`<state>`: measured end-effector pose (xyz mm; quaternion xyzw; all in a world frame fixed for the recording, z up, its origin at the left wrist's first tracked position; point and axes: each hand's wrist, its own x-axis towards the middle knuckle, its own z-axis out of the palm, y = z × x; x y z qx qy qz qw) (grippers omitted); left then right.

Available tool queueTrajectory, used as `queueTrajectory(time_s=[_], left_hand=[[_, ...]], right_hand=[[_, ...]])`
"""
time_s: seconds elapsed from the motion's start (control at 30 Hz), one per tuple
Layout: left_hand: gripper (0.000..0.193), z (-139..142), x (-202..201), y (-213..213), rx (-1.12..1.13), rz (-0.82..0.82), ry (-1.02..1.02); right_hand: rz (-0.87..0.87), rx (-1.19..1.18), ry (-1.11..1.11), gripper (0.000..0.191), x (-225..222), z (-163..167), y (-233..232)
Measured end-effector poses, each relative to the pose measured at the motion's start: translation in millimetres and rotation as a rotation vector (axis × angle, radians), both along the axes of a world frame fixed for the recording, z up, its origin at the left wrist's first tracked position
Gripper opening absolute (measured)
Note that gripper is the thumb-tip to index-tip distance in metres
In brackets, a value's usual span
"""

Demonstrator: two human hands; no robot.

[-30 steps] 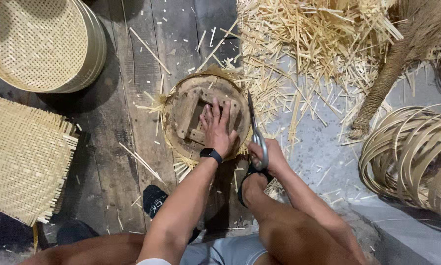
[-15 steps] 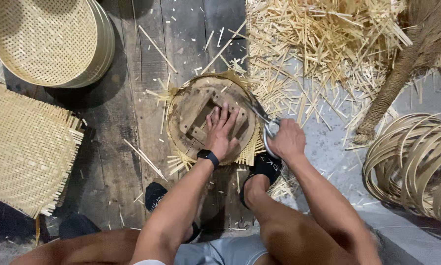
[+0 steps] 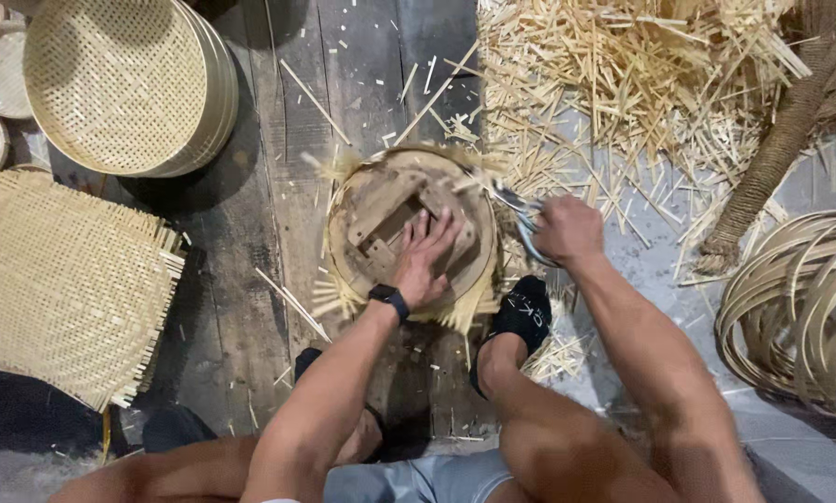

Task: The person sits on the floor assembling round bamboo sieves. They place a square woven bamboo mat over a bamboo ring, press a wooden forming block into the mat to shape it, trim the excess mat edges with scissors, and set the finished sieve onto a stack.

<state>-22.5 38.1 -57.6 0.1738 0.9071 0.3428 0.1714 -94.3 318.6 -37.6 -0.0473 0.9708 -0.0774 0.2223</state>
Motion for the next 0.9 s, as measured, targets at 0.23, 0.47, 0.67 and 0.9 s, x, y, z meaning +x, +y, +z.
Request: queueTrajectory(time_s=[0.23, 0.47, 0.67, 0.9], left_hand=[[0.115, 9, -2, -14, -0.083, -0.204, -0.047], [0.101, 26, -4, 6, -0.247, 0.251, -0.217], [0.106, 4, 3, 55, -0.316, 0.372, -0.121], [0.109, 7, 14, 10, -0.288, -0.029, -0.058]], right_hand=[[0.155, -0.061, 0.53, 0.051, -3, -21, -6], [-0.012, 0.016, 0.031, 0.05, 3, -11, 27], [0.091, -0.01, 0.157, 0.067, -4, -12, -6], [0.047, -0.019, 0.043, 0.042, 8, -14, 10]])
